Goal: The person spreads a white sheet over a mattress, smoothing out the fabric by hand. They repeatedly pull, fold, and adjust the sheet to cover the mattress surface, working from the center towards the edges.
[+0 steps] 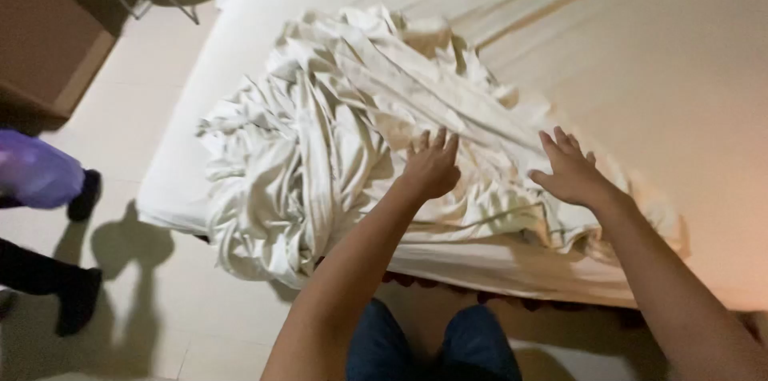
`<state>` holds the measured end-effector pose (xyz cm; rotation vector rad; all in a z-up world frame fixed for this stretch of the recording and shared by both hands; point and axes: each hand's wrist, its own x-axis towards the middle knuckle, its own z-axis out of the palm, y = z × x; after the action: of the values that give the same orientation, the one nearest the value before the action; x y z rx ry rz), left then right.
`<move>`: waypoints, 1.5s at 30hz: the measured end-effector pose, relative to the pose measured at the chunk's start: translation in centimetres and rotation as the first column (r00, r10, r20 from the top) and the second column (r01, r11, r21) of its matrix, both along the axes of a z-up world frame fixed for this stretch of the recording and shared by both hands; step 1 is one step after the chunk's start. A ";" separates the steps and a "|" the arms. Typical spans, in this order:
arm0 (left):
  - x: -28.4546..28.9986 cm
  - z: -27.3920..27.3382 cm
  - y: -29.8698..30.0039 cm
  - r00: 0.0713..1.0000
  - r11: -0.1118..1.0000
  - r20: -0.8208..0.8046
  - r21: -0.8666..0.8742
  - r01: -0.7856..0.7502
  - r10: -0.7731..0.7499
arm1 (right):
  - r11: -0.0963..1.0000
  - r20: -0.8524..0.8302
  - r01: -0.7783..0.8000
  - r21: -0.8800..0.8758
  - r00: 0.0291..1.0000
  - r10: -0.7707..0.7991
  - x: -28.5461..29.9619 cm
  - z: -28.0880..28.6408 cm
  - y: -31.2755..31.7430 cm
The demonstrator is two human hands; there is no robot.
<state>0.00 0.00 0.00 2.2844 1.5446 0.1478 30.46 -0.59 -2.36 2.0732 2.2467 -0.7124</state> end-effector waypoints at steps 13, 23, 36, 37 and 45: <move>-9.6 18.3 -5.2 0.966 0.969 0.081 0.029 -0.247 0.244 | 0.974 -0.111 -0.203 0.099 0.971 0.213 -6.4 17.8 0.3; -19.1 19.2 -4.6 0.955 0.953 0.017 0.052 -0.297 0.297 | 0.956 -0.123 -0.266 0.120 0.952 0.280 -14.2 15.5 4.0; -36.1 19.8 1.4 0.979 0.975 -0.011 0.097 -0.202 0.204 | 0.985 -0.192 -0.106 0.134 0.973 0.131 -30.9 14.1 6.3; -36.7 19.5 1.6 0.981 0.977 -0.010 0.091 -0.192 0.194 | 0.987 -0.190 -0.096 0.129 0.974 0.120 -31.7 14.0 6.2; -39.6 18.1 5.2 0.994 0.990 0.037 0.092 -0.104 0.101 | 0.998 -0.133 0.054 0.039 0.990 -0.048 -36.5 15.7 7.3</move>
<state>-39.57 5.20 18.12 2.2619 1.6720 0.2886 -6.02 6.67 13.38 2.1717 2.3018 -0.8364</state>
